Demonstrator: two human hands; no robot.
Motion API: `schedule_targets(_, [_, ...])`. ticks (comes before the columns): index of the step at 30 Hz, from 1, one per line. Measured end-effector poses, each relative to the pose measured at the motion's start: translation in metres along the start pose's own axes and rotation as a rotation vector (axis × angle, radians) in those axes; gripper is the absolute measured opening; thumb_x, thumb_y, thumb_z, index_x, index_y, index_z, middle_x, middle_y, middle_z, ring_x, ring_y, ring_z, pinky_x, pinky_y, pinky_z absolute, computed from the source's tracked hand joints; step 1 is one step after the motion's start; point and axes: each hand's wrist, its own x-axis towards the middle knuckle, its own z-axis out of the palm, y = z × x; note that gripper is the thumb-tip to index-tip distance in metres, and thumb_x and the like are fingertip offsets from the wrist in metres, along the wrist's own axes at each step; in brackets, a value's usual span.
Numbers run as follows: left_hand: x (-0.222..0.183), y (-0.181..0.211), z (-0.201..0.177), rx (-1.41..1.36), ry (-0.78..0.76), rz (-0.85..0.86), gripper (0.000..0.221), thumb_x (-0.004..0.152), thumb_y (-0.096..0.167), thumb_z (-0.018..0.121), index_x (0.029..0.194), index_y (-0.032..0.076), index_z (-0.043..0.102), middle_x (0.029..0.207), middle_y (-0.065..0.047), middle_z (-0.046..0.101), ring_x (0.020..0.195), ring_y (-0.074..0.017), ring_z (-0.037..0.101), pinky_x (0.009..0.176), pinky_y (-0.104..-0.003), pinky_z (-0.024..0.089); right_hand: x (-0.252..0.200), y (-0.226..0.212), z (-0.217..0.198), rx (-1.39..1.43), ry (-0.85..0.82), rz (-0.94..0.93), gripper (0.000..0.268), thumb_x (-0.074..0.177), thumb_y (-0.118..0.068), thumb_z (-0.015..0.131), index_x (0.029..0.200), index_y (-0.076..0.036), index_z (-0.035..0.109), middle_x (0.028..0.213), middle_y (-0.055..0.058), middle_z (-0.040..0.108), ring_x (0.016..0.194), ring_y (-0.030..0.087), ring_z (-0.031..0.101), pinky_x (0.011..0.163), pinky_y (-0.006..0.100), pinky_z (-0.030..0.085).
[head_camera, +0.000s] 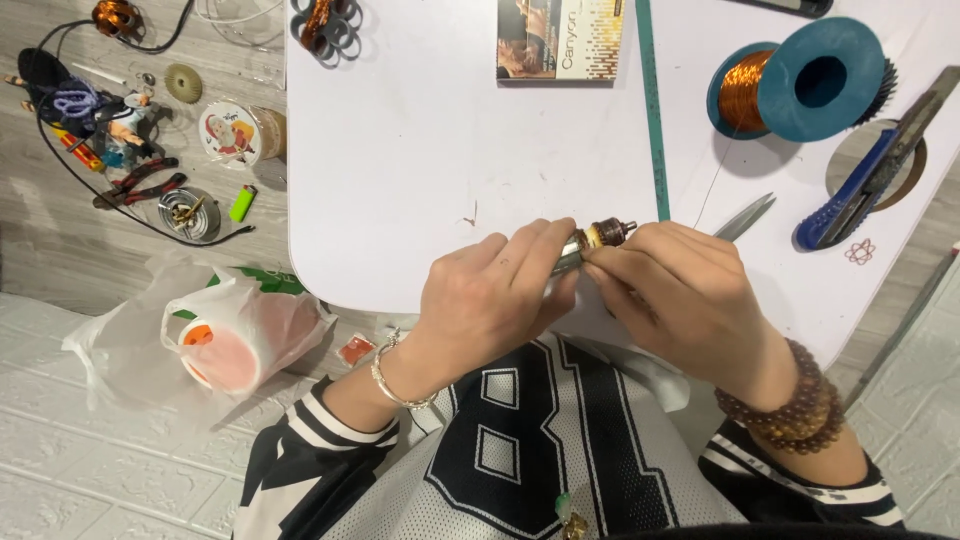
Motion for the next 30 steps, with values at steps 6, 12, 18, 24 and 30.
schedule_targets(6, [0.003, 0.000, 0.005, 0.020, 0.147, -0.060, 0.035, 0.090, 0.021, 0.075, 0.117, 0.002, 0.066, 0.101, -0.006, 0.073, 0.061, -0.0113, 0.056, 0.050, -0.024, 0.042, 0.002, -0.008, 0.004, 0.030, 0.094, 0.141, 0.012, 0.082, 0.007, 0.074, 0.093, 0.004, 0.071, 0.074, 0.008, 0.066, 0.049, 0.012, 0.047, 0.045, 0.024, 0.036])
schedule_targets(12, [0.002, -0.001, 0.014, 0.023, 0.224, -0.081, 0.033, 0.090, 0.021, 0.076, 0.116, 0.002, 0.070, 0.104, -0.009, 0.074, 0.063, -0.0104, 0.058, 0.050, -0.023, 0.042, 0.005, -0.018, 0.009, 0.044, 0.153, 0.186, 0.010, 0.083, 0.009, 0.072, 0.091, 0.003, 0.070, 0.069, 0.006, 0.063, 0.049, 0.012, 0.047, 0.047, 0.025, 0.037])
schedule_targets(18, [0.004, -0.005, 0.023, 0.030, 0.306, -0.073, 0.034, 0.091, 0.023, 0.077, 0.116, 0.002, 0.070, 0.106, -0.008, 0.076, 0.056, -0.0092, 0.048, 0.047, -0.023, 0.037, 0.009, -0.020, 0.009, 0.051, 0.191, 0.167, 0.011, 0.083, 0.010, 0.072, 0.092, 0.003, 0.069, 0.067, 0.005, 0.060, 0.048, 0.011, 0.041, 0.046, 0.024, 0.033])
schedule_targets(24, [0.005, -0.017, 0.033, 0.170, 0.397, 0.034, 0.032, 0.092, 0.033, 0.069, 0.109, 0.007, 0.072, 0.091, -0.006, 0.075, 0.054, -0.0091, 0.055, 0.052, -0.019, 0.051, 0.014, -0.014, 0.016, 0.142, 0.320, 0.085, 0.006, 0.087, 0.007, 0.070, 0.083, 0.004, 0.073, 0.050, 0.005, 0.053, 0.037, 0.013, 0.042, 0.034, 0.023, 0.038])
schedule_targets(30, [0.007, -0.016, 0.037, 0.126, 0.450, 0.024, 0.032, 0.091, 0.031, 0.072, 0.110, 0.005, 0.072, 0.091, -0.008, 0.075, 0.055, -0.0106, 0.057, 0.053, -0.021, 0.053, 0.015, -0.013, 0.019, 0.134, 0.343, 0.069, 0.009, 0.089, 0.007, 0.067, 0.083, 0.003, 0.072, 0.049, 0.003, 0.052, 0.038, 0.012, 0.043, 0.034, 0.022, 0.037])
